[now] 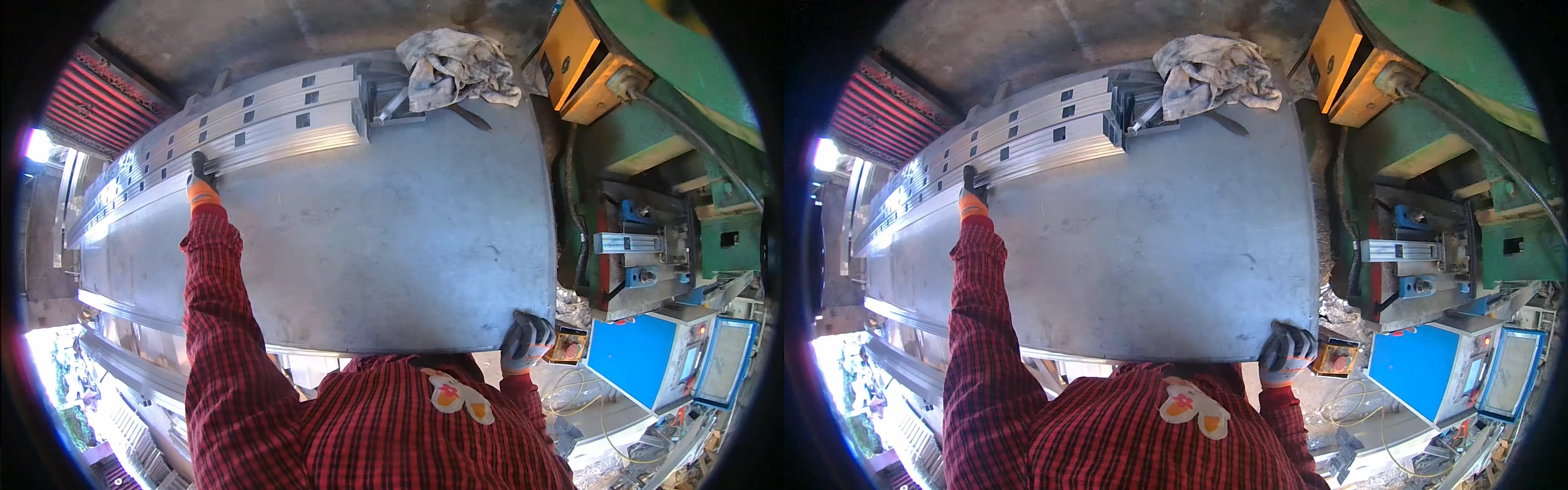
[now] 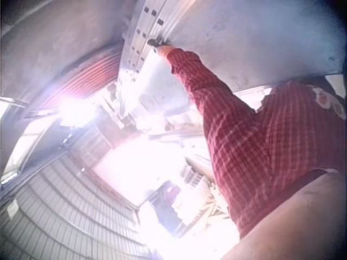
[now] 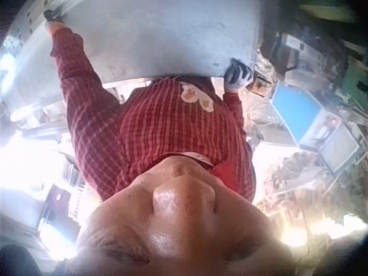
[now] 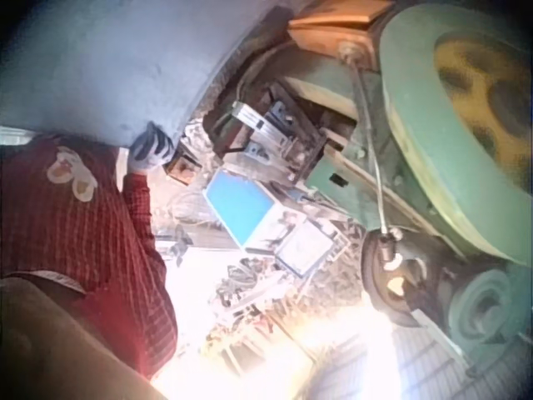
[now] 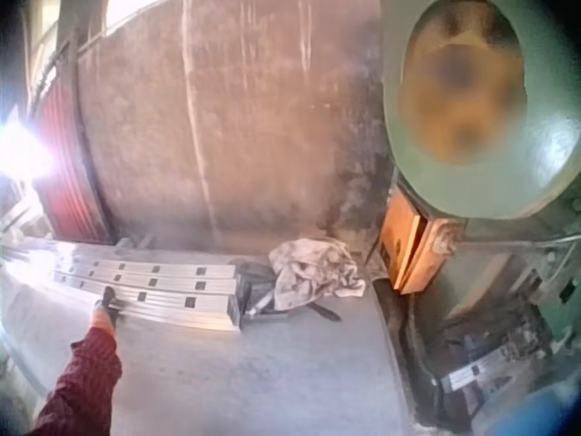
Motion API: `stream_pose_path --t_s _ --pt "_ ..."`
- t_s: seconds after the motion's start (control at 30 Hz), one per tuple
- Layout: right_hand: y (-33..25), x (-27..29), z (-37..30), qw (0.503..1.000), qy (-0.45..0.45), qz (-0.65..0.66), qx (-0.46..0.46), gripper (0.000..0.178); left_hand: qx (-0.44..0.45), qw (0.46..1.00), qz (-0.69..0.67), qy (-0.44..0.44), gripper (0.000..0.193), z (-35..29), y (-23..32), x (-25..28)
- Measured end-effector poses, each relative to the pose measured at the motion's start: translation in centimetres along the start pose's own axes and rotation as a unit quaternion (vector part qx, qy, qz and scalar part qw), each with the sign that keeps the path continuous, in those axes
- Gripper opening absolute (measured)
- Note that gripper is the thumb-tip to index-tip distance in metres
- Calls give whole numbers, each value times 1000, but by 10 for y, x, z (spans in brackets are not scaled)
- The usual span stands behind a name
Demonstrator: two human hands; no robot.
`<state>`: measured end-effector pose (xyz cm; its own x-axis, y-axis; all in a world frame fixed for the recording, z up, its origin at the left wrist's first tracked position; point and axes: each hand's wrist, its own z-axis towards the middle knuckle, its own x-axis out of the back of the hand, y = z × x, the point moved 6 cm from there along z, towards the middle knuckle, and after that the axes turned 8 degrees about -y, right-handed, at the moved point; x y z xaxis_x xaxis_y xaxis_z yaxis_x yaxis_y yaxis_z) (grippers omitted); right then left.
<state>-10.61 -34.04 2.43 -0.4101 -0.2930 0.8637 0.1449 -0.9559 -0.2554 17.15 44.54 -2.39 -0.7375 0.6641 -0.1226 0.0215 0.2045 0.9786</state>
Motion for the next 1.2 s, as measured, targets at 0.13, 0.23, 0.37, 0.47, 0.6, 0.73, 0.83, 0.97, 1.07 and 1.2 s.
stream_pose_path --t_s 0.13,0.23,0.37,0.47,0.6,0.73,0.83,0.97,1.07,1.2 --pt "-3 3 1 1000 -1 -16 -4 24 53 998 6 -13 45 -25 0 -37" --pt "-2 3 5 1000 -7 12 4 25 52 998 20 -33 58 6 16 12" --pt "12 -4 -8 999 -29 11 -29 32 3 999 43 11 70 -58 -4 -5" --pt "15 -6 -10 999 -32 11 -27 34 -40 996 -34 -67 64 -146 -5 -21" --pt "14 -1 -6 999 -23 28 -33 33 -71 918 34 -390 43 -320 -33 -65" --pt "7 4 -2 999 -15 44 -27 36 -56 826 151 -541 19 -492 -65 -98" --pt "9 1 -3 998 -7 50 -23 36 -253 777 229 -529 13 -544 -82 -105" --pt "12 3 -5 999 -2 50 -3 36 -301 720 283 -558 10 -556 -57 -132" --pt "18 9 -10 994 19 105 18 30 -311 722 290 -546 8 -563 -56 -133" --pt "31 23 -16 994 56 89 0 19 -304 721 325 -532 7 -567 -61 -134"
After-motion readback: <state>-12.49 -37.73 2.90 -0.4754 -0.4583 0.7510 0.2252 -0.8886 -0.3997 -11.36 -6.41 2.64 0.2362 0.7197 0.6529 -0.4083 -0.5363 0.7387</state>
